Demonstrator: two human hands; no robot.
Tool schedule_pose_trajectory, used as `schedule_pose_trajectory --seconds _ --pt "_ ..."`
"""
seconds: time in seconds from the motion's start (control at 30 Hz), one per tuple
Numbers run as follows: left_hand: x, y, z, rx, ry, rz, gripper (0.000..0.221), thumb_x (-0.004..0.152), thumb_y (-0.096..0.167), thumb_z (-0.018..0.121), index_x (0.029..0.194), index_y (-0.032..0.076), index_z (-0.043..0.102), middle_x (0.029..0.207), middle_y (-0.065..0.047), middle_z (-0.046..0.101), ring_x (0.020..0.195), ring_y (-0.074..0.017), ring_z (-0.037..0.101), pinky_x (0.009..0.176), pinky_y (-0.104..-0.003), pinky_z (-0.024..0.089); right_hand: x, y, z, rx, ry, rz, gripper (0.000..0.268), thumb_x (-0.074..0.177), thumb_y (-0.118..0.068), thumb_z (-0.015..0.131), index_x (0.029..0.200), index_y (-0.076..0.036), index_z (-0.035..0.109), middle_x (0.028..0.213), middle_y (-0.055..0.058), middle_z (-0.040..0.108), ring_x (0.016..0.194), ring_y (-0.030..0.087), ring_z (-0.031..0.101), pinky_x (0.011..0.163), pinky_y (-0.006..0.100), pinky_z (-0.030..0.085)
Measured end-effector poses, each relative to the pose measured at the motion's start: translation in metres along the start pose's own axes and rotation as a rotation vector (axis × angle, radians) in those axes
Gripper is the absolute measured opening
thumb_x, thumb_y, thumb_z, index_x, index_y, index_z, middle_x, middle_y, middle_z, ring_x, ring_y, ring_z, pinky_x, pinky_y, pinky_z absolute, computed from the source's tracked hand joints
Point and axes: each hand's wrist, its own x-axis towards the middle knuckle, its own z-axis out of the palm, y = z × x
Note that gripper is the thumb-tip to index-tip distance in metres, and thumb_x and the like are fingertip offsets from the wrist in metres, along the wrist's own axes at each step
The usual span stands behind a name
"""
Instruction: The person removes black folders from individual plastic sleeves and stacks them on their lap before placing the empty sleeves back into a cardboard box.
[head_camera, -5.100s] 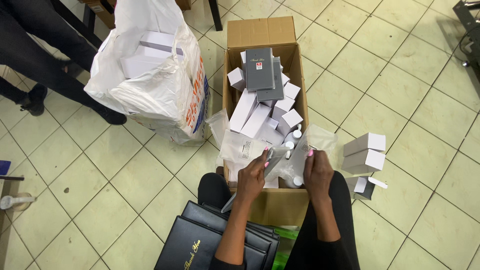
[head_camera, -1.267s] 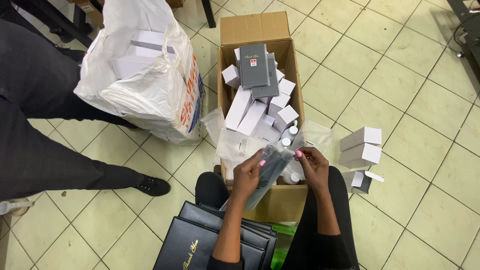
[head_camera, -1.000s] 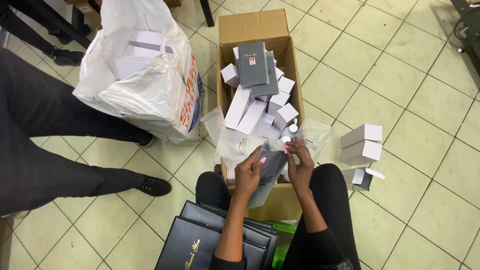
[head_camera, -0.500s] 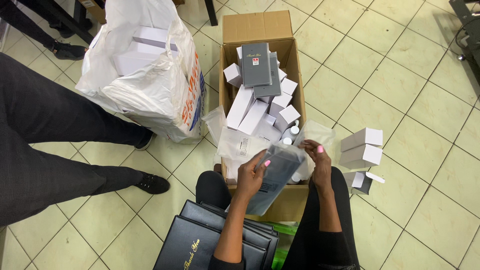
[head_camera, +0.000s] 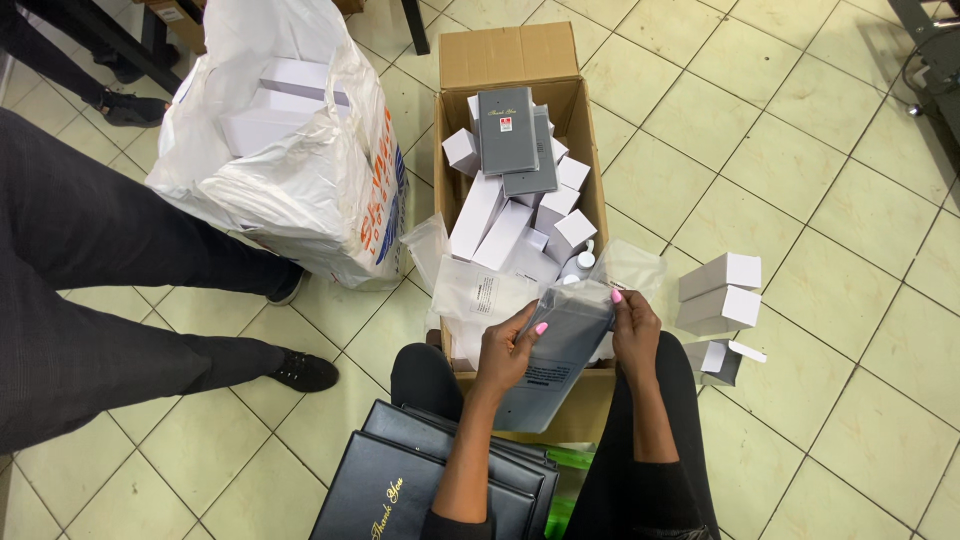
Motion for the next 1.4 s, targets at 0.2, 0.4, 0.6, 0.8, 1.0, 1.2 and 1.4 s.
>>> schedule_pose_trajectory --seconds 0.2,0.4,0.6,0.8,1.0,1.2,1.4 --pt "-0.003 0.019 -0.01 -0.049 -0.068 -0.015 0.03 0.1 0.016 0.066 0.128 0.012 0.075 0.112 -0.015 0.078 0.112 -0.0292 0.069 0.094 -0.047 0.054 0.002 -0.009 0.002 0.491 -0.196 0.286 0.024 0.11 -0.017 0.056 0.095 -0.001 0.067 0.067 0.008 0.069 0.056 0.014 0.063 0.06 0.028 0.052" --pt "0.001 0.017 -0.007 -0.105 0.029 -0.011 0.031 0.097 0.011 0.07 0.128 0.011 0.074 0.109 -0.014 0.079 0.11 -0.0218 0.067 0.094 -0.045 0.054 -0.002 -0.043 -0.01 -0.312 0.079 -0.622 0.017 0.106 -0.023 0.059 0.114 -0.012 0.071 0.103 0.005 0.066 0.096 0.03 0.06 0.092 0.04 0.047" --pt "-0.002 0.026 -0.013 0.08 -0.063 0.063 0.044 0.091 0.001 0.07 0.13 0.02 0.073 0.104 -0.017 0.079 0.109 -0.0413 0.069 0.092 -0.051 0.056 -0.018 -0.099 -0.019 -0.405 -0.565 -0.268 0.045 0.089 -0.029 0.077 0.121 -0.001 0.066 0.09 0.024 0.072 0.087 0.043 0.069 0.082 0.053 0.054" --pt "0.005 0.065 -0.019 0.261 0.106 0.156 0.052 0.087 0.008 0.08 0.136 0.005 0.065 0.123 -0.025 0.072 0.119 -0.0467 0.064 0.101 -0.061 0.05 -0.026 -0.065 -0.011 -0.118 -0.52 -0.136 0.02 0.093 -0.019 0.073 0.107 -0.004 0.075 0.08 0.019 0.074 0.08 0.033 0.074 0.076 0.043 0.054" --pt "0.012 -0.021 -0.025 0.144 0.532 -0.309 0.124 0.088 0.062 0.076 0.163 -0.001 0.0 0.165 -0.039 0.002 0.153 -0.0541 0.008 0.122 -0.07 0.008 -0.008 -0.035 -0.022 0.501 -0.037 0.188 0.011 0.099 -0.01 0.075 0.106 -0.003 0.071 0.085 0.011 0.074 0.079 0.015 0.07 0.078 0.034 0.058" --pt "0.014 0.008 -0.016 -0.319 0.697 -0.236 0.019 0.099 0.021 0.073 0.11 0.006 0.071 0.084 0.002 0.058 0.076 -0.0088 0.051 0.07 -0.024 0.045 -0.007 0.006 -0.016 0.62 -0.037 0.336 0.024 0.095 -0.011 0.079 0.11 0.002 0.066 0.092 0.014 0.076 0.079 0.019 0.075 0.076 0.035 0.064" --pt "0.024 -0.145 -0.037 0.008 0.83 -0.533 0.029 0.104 0.053 0.056 0.109 0.038 0.081 0.101 -0.006 0.08 0.106 -0.0377 0.071 0.096 -0.044 0.048 -0.003 -0.007 -0.021 0.789 -0.192 0.309 0.031 0.113 -0.022 0.053 0.125 0.003 0.066 0.11 0.019 0.075 0.099 0.026 0.075 0.092 0.04 0.06"
